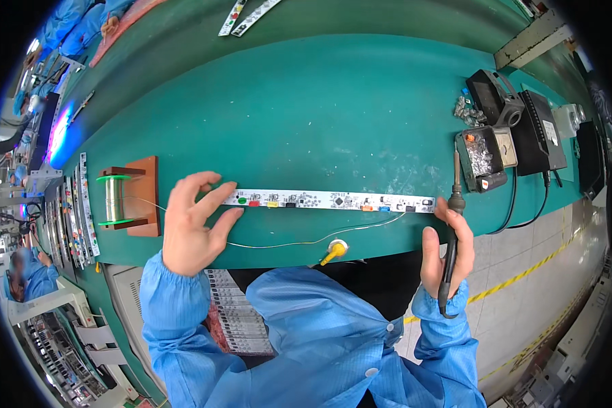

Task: Soldering components onto LED light strips at a manufacturing station.

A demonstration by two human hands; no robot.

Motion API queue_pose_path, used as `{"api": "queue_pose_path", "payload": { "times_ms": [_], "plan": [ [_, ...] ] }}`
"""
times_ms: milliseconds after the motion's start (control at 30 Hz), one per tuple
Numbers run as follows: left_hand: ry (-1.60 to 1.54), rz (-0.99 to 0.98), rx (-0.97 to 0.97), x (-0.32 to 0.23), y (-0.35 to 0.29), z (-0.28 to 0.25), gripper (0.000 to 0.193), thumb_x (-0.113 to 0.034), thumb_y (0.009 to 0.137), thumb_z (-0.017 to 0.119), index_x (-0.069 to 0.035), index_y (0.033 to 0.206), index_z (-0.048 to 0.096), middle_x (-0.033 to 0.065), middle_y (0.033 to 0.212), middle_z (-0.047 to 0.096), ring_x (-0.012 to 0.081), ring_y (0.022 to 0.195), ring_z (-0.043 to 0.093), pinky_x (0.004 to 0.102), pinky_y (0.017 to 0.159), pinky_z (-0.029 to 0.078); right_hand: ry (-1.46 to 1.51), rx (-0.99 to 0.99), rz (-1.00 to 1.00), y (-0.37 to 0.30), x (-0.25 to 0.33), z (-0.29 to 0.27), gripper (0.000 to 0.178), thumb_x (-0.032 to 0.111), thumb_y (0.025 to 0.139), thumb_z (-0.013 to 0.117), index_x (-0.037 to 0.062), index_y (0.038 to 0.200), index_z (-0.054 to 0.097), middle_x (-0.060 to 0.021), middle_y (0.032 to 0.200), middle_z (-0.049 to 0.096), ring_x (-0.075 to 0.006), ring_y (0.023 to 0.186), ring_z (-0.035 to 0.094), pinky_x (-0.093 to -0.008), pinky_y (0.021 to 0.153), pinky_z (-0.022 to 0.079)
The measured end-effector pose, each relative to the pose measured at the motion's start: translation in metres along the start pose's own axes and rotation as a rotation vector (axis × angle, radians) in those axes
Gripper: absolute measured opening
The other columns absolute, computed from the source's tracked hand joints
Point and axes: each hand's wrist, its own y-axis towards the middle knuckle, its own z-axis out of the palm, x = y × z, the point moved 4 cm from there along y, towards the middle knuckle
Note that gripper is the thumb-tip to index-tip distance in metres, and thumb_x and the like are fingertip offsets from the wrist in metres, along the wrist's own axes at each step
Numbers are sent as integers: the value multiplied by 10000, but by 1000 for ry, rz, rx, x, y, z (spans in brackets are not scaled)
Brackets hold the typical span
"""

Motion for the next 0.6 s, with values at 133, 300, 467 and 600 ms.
{"api": "queue_pose_path", "payload": {
  "times_ms": [133,300,467,600],
  "plan": [
    [-105,115,-100,-59,-1,11,315,17,621,699,-28,929,653,115,912,595,261,770,578,343,695,477,76,-47,6,2,-7,0,390,-18,799,599,-8,1172,484,-250,1120,584,-344,1045,564,-408,914,431],
    [-190,240,-77,-110,1,72,328,2,561,722,-42,879,654,78,861,590,242,690,568,329,598,445,98,-52,-10,5,-11,-2,354,36,840,568,-12,1178,472,-241,1144,576,-292,1051,571,-393,951,411],
    [-167,264,-62,-110,-1,91,304,-8,557,729,-44,849,651,75,822,579,235,689,565,324,585,438,70,-19,-51,5,-12,-4,368,24,843,555,-11,1193,450,-249,1153,568,-301,1081,554,-412,975,388],
    [-222,275,-131,-111,0,78,285,6,566,715,-47,838,648,80,813,583,246,690,568,324,595,448,60,-37,-33,8,-15,3,388,-42,785,597,7,1152,481,-266,1107,593,-354,1045,554,-441,933,387]
  ]
}}
